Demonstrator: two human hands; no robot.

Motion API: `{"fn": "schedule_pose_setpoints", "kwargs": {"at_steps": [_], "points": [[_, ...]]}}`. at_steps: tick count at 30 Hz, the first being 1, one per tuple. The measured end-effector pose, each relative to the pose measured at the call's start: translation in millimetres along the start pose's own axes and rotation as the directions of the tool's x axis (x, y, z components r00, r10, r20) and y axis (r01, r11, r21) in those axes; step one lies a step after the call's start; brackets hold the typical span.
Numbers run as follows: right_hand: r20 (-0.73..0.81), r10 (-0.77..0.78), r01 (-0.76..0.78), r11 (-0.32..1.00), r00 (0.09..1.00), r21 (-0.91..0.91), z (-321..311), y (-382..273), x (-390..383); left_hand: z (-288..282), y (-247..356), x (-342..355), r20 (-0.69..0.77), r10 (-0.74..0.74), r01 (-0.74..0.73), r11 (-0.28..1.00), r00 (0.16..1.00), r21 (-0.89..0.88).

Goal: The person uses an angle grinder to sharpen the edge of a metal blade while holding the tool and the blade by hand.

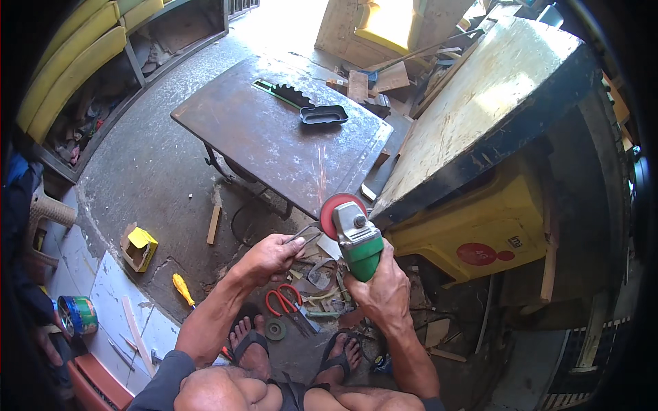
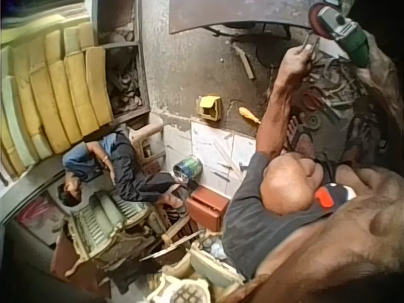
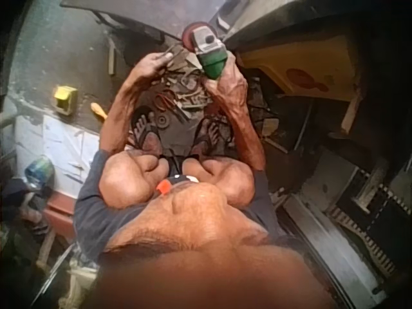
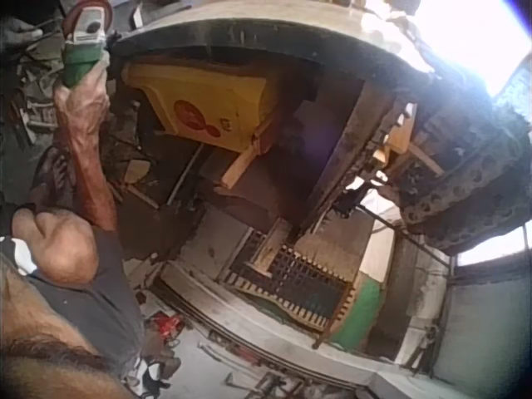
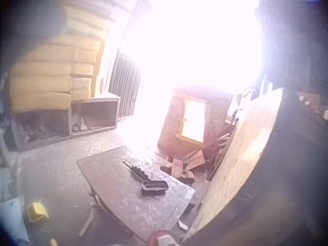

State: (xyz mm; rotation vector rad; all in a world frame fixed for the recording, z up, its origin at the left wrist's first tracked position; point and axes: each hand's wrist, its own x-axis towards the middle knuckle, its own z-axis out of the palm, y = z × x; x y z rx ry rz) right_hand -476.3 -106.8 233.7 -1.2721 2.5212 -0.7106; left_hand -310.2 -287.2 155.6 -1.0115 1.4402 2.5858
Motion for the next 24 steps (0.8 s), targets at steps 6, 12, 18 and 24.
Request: {"fn": "schedule_pose_setpoints", "kwargs": {"at_steps": [6,12,18,24], "points": [[0.012,0.06,-0.06,0.998,0.998,0.021,-2.5,3.4,9.4,-3.5,-3.1,2.7,0.009,0.017,-0.017,1.0,1.0,0.013],[0.006,0.088,-0.088,0.996,0.996,0.035,-7.7,7.1,14.5,-2.7,-1.2,2.5,0.018,0.01,-0.011,0.999,1.0,0.038],[0.018,0.125,-0.126,0.991,0.992,0.051,-9.6,6.6,19.4,-2.4,2.2,-0.5,0.007,-0.003,0.003,0.999,1.0,0.046],[0.031,0.165,-0.167,0.984,0.986,0.056,-10.4,12.2,23.3,-2.8,0.6,0.6,0.015,0.01,-0.01,0.999,1.0,0.043]]}}
